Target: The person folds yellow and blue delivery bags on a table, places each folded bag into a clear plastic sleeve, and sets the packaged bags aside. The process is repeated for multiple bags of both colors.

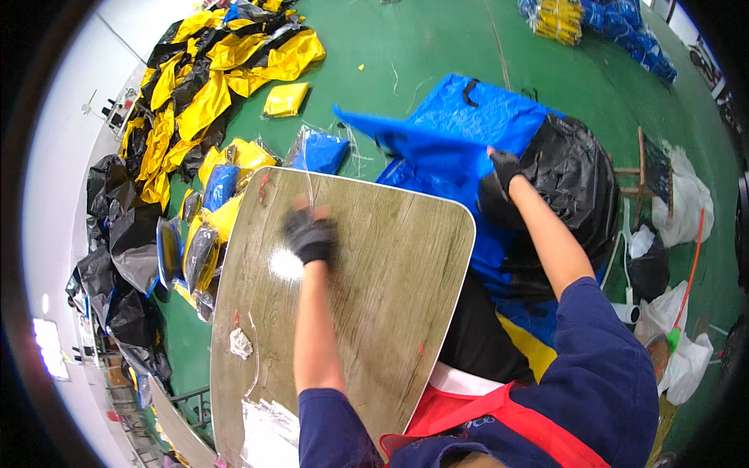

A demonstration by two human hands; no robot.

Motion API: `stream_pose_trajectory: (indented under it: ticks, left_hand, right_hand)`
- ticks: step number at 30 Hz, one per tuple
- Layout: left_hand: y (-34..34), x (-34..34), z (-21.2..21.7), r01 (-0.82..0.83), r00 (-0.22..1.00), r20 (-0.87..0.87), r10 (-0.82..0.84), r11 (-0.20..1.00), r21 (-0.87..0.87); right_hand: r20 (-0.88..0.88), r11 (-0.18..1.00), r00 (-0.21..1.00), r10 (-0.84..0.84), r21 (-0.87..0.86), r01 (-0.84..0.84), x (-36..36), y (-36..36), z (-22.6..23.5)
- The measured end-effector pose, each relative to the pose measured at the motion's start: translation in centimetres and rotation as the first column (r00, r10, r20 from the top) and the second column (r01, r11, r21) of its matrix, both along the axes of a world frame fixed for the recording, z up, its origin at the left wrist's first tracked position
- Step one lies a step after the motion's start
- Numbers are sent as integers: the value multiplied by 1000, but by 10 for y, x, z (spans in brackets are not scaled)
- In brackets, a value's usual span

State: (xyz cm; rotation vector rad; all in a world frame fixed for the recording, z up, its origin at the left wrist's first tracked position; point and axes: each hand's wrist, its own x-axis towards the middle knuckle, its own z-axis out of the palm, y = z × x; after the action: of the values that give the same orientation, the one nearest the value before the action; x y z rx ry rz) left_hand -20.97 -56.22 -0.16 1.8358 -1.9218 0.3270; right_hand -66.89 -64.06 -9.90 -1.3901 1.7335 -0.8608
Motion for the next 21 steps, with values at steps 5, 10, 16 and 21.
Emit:
stream_pose_trajectory:
  ticks: [5,10,16,21]
  left_hand:
    - [110,-226,13,968,102,-966,-240,247,41]
    - [163,-38,69,879,-3,-968,252,463,117]
    - [257,194,247,453,-654,-716,244,885,-112]
    - [267,193,251,253,291,-781,552,743,619]
  right_hand:
    - [-61,713,861,505,-532,-456,121,-4,197]
    - [-279,-170,-60,959,-389,-905,221,178,287]
    - [-246,-556,-499,831,-321,-767,311,392,208]
    - [-203,-643,-613,764,-159,-749,326,475,161]
